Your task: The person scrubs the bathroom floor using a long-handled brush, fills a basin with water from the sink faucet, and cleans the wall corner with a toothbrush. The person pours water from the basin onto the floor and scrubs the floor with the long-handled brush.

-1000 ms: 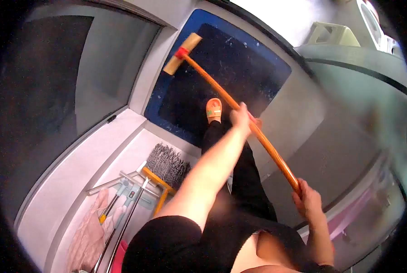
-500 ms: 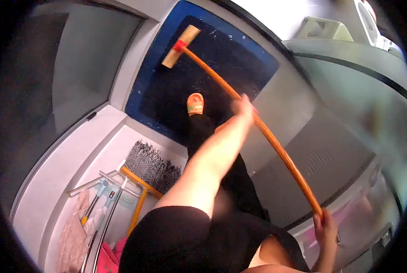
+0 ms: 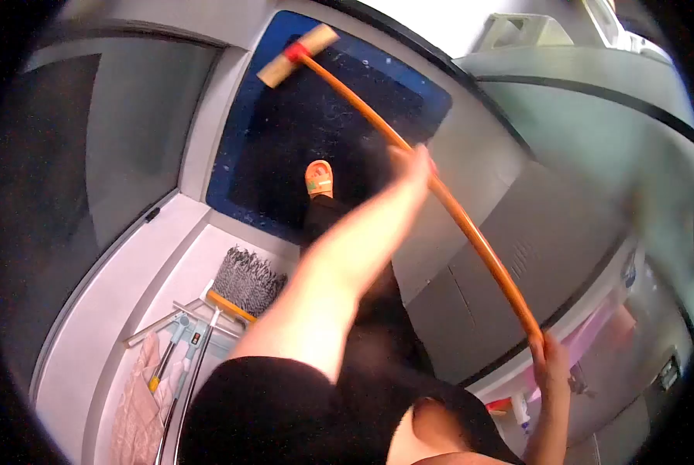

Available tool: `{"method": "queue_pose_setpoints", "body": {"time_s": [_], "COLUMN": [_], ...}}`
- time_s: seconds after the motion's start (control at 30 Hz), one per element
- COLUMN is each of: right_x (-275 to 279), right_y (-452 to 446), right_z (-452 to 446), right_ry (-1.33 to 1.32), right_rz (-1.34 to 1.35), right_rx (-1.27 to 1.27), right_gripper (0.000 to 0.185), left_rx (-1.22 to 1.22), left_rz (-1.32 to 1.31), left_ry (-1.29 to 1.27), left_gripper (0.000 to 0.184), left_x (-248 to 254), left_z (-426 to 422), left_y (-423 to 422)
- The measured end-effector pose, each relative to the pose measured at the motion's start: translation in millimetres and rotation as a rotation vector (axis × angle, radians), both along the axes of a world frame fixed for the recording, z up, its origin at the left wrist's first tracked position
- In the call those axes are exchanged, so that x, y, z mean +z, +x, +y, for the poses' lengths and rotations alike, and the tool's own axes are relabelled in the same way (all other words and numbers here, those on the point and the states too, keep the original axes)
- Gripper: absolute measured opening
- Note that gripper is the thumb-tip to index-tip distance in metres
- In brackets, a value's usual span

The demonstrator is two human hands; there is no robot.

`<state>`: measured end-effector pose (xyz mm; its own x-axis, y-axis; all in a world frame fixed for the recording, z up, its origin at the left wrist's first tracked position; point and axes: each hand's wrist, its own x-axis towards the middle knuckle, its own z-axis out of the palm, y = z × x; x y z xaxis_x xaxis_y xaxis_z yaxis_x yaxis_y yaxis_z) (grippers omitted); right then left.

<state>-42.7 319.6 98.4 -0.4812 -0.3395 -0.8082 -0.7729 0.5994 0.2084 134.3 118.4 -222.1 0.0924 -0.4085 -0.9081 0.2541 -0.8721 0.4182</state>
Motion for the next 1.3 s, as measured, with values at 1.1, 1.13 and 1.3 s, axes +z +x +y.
{"method": "queue_pose_setpoints", "body": {"time_s": [1.1,1.13,1.3], "right_x": [70.6,72.0,94.5], "right_y": [32.8,35.5,64.5], "right_z": [4.7,-8.3,-45.4], "right_ry": [-0.01,-0.084,-0.207], "right_rz": [-0.146,-0.158,-0.173], "right_rx": [0.118,0.212,0.423], "right_gripper": [0.028,0.029,0.03], "left_rx": [0.206,0.249,0.408], "left_rz": [-0.084,-0.075,-0.003], "left_ry": [0.144,0.135,0.098], "left_gripper": [0.024,0.018,0.011], "left_x": [28.2,18.6,-27.5], "left_z": [108.5,102.6,116.8], "left_y": [90.0,115.0,223.9]}}
